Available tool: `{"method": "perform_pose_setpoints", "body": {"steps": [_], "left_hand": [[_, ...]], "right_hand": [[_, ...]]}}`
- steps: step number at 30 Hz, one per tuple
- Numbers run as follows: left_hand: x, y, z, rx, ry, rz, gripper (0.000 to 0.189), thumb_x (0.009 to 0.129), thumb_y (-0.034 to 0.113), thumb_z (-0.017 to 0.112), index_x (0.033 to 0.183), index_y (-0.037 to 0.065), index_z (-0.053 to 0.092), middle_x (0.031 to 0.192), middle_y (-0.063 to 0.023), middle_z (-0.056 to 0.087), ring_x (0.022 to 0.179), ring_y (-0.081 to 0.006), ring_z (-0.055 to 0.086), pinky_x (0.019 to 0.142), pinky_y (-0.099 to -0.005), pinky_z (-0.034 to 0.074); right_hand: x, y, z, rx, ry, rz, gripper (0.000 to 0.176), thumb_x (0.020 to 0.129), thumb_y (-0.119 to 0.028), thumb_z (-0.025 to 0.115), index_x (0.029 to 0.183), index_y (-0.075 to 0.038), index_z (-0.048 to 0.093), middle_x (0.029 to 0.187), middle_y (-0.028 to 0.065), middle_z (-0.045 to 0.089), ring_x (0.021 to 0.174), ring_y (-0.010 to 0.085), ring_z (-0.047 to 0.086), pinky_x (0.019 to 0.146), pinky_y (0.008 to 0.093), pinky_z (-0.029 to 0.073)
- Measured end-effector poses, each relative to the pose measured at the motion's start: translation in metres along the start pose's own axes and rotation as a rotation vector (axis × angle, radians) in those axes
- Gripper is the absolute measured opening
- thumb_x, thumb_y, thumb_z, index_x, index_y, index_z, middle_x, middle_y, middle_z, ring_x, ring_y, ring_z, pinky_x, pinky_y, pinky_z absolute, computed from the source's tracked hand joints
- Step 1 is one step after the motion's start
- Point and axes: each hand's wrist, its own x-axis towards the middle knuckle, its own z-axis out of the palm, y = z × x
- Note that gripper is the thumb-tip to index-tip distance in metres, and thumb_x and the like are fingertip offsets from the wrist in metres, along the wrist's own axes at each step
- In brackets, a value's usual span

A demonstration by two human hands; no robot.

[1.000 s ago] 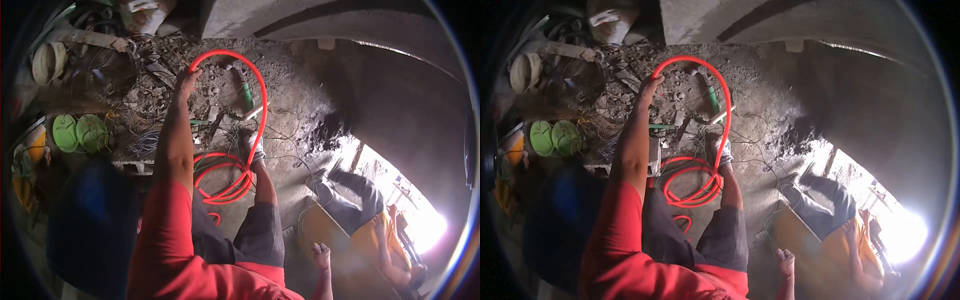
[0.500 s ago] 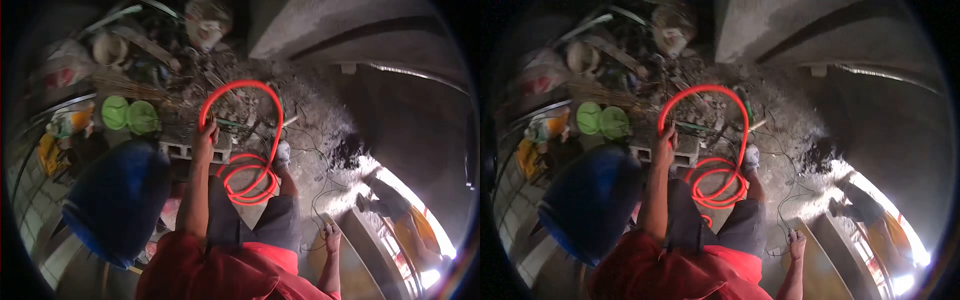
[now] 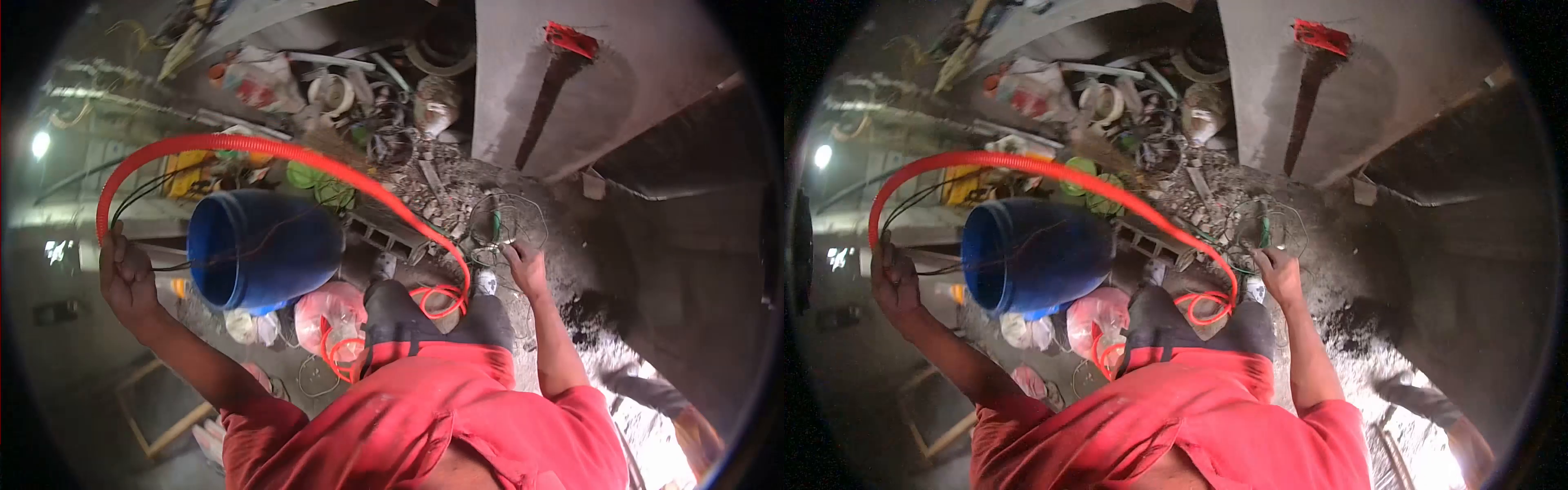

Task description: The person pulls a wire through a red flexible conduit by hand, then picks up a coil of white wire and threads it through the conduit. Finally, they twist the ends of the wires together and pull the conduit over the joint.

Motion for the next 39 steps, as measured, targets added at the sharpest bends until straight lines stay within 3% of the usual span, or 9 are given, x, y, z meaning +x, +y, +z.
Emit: {"method": "perform_pose_setpoints", "body": {"steps": [9,12,17,20,26,28,31,34,39], "left_hand": [[-0.166,-0.07,0.014,0.667,0.225,-0.226,0.044,0.086,0.026,0.074,0.119,0.001,0.06,0.074,0.0058,0.05,0.056,-0.0003,0.041,0.046,-0.0153,0.029],[-0.261,-0.118,-0.008,0.633,0.129,-0.266,0.052,0.077,0.032,0.082,0.114,0.001,0.064,0.074,0.005,0.052,0.057,-0.0017,0.045,0.045,-0.0168,0.032],[-0.377,-0.135,-0.064,-0.037,0.203,-0.323,0.037,0.088,0.025,0.071,0.117,0.004,0.061,0.073,0.0039,0.051,0.052,-0.0028,0.04,0.044,-0.0182,0.033],[-0.42,-0.126,-0.122,-0.485,0.186,-0.425,0.035,0.097,0.026,0.061,0.127,0.01,0.057,0.073,0.0057,0.05,0.048,-0.0023,0.04,0.04,-0.0168,0.032],[-0.446,-0.002,-0.204,-0.488,0.165,-0.289,0.037,0.1,0.03,0.056,0.129,0.007,0.056,0.07,0.006,0.047,0.047,-0.0019,0.035,0.04,-0.0184,0.029],[-0.437,0.032,-0.239,-0.456,0.077,-0.177,0.032,0.101,0.029,0.056,0.124,0.007,0.059,0.069,0.0069,0.046,0.048,-0.0006,0.034,0.042,-0.0184,0.027],[-0.414,0.037,-0.27,-0.425,0.125,-0.127,0.03,0.101,0.027,0.055,0.122,0.005,0.059,0.069,0.0062,0.046,0.048,-0.0013,0.034,0.043,-0.0181,0.027],[-0.39,0.004,-0.279,-0.53,0.145,-0.178,0.029,0.1,0.026,0.057,0.119,0.004,0.059,0.069,0.0056,0.046,0.048,-0.0017,0.034,0.042,-0.0186,0.027],[-0.414,0.001,-0.204,-0.191,-0.006,-0.108,0.025,0.092,0.022,0.067,0.112,0.008,0.061,0.073,0.0053,0.049,0.052,-0.0012,0.041,0.044,-0.0197,0.035]], "right_hand": [[0.039,0.017,0.02,-0.254,0.048,-0.04,0.04,0.091,-0.041,0.063,0.097,-0.003,0.07,0.085,0.0224,0.067,0.083,0.0382,0.067,0.071,0.0438,0.05],[0.014,-0.025,0.017,-0.717,0.39,-0.478,0.03,0.092,-0.033,0.062,0.1,-0.006,0.071,0.095,0.0175,0.071,0.087,0.0331,0.068,0.08,0.0401,0.052],[-0.128,-0.129,0.07,0.227,-0.958,-0.251,0.033,0.091,-0.031,0.065,0.112,-0.006,0.07,0.112,0.0114,0.07,0.102,0.027,0.066,0.097,0.0395,0.048],[-0.283,-0.166,0.175,0.102,-0.829,-0.745,0.093,0.069,-0.041,0.084,0.145,-0.007,0.042,0.142,0.018,0.05,0.132,0.0308,0.047,0.11,0.0404,0.037],[-0.411,-0.11,0.298,-0.135,-0.875,-0.861,0.039,0.077,-0.031,0.075,0.11,-0.011,0.066,0.103,0.0142,0.066,0.103,0.0337,0.061,0.09,0.0462,0.048],[-0.395,-0.102,0.269,-0.347,-0.634,-0.786,0.023,0.081,-0.026,0.071,0.092,-0.006,0.066,0.081,0.0109,0.066,0.078,0.0307,0.065,0.071,0.042,0.052],[-0.338,-0.17,0.185,-0.68,-0.386,-0.778,0.026,0.097,-0.016,0.051,0.113,-0.001,0.065,0.06,0.0026,0.051,0.059,0.0164,0.058,0.051,0.0274,0.048],[-0.363,-0.329,0.103,0.002,-0.349,-0.746,0.033,0.094,-0.029,0.063,0.112,-0.001,0.066,0.075,0.0054,0.067,0.067,0.0145,0.063,0.063,0.0301,0.054],[-0.414,-0.226,0.097,0.136,-1.002,-0.42,0.08,0.079,-0.053,0.075,0.139,-0.006,0.052,0.126,0.0108,0.065,0.121,0.0242,0.059,0.105,0.0386,0.043]]}}
